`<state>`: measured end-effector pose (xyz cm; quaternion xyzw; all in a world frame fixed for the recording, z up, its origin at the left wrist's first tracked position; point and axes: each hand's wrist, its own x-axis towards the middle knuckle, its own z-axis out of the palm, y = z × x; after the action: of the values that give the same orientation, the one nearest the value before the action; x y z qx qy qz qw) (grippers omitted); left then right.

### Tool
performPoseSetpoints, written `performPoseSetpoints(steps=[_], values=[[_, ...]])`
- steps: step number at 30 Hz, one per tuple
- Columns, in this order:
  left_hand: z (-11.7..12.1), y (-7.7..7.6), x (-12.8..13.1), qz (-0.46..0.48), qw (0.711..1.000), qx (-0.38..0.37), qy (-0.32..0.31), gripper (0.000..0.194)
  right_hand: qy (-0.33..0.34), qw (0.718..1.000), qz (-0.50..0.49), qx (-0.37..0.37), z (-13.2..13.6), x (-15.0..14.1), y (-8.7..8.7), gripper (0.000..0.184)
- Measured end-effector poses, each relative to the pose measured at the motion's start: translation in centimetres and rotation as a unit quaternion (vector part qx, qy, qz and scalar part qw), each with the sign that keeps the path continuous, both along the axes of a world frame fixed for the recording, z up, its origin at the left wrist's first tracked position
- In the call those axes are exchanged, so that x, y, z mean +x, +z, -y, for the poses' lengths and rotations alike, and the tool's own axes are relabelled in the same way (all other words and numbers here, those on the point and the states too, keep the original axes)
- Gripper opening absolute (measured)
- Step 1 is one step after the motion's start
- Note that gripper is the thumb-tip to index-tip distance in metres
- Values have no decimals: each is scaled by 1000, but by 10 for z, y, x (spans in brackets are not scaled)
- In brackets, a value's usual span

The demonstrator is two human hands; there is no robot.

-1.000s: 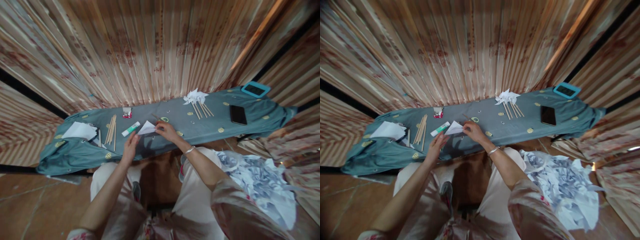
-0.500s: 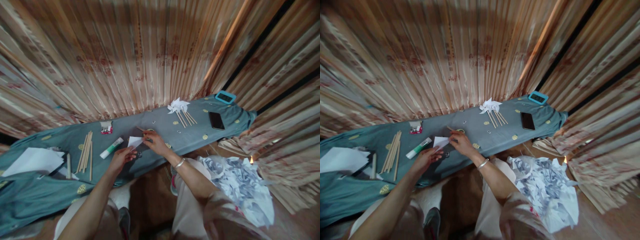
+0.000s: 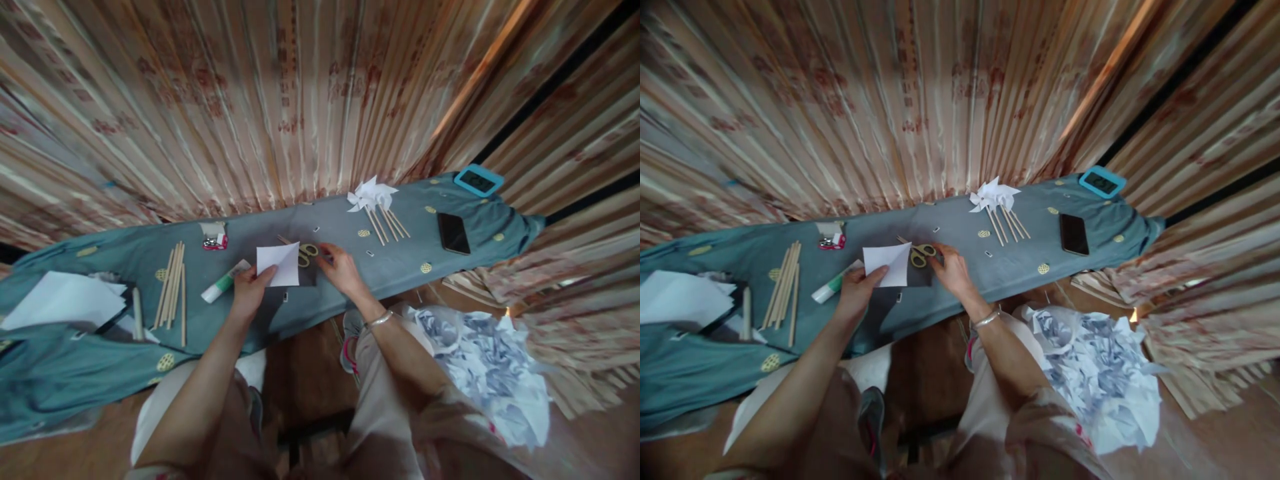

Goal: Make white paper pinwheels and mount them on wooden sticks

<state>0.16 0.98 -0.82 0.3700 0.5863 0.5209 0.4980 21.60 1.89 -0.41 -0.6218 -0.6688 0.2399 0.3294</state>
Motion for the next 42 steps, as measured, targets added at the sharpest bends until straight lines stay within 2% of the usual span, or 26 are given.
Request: performPoseSetpoints(steps=[3,6,11,14,19,23,27,32,35,37,40,42], values=[[-6,-5,-3,-21,999,22,13,47,28,997,71,-20,-1,-6,-6,30],[-8,-6,-4,-39,999,30,9,43,47,991,123,-4,-3,-16,-8,30],[-7,-3,-6,-46,998,32,2,42,57,974,219,-1,-14,-27,-6,32],[-7,-4,-9,-55,998,39,10,42,66,962,267,-11,-20,-31,-3,25],[-10,-7,-18,-78,995,61,22,37,67,949,306,-24,-22,-36,0,19],[-10,-2,-23,-71,994,65,48,36,59,944,324,-33,-14,-36,1,16],[-11,5,-23,-43,994,82,63,38,55,940,333,-55,-3,-33,4,19],[-16,3,-23,-41,993,93,59,31,67,940,329,-54,5,-27,8,27],[-18,1,-23,-50,993,97,54,28,61,948,307,-64,3,-26,8,25],[-18,2,-24,-47,993,95,59,30,42,966,245,-71,1,-25,7,22],[-18,4,-26,-13,993,94,76,38,14,996,50,-69,-4,-24,1,19],[-18,6,-26,15,991,102,87,39,7,989,-117,-86,-6,-22,-4,23]])
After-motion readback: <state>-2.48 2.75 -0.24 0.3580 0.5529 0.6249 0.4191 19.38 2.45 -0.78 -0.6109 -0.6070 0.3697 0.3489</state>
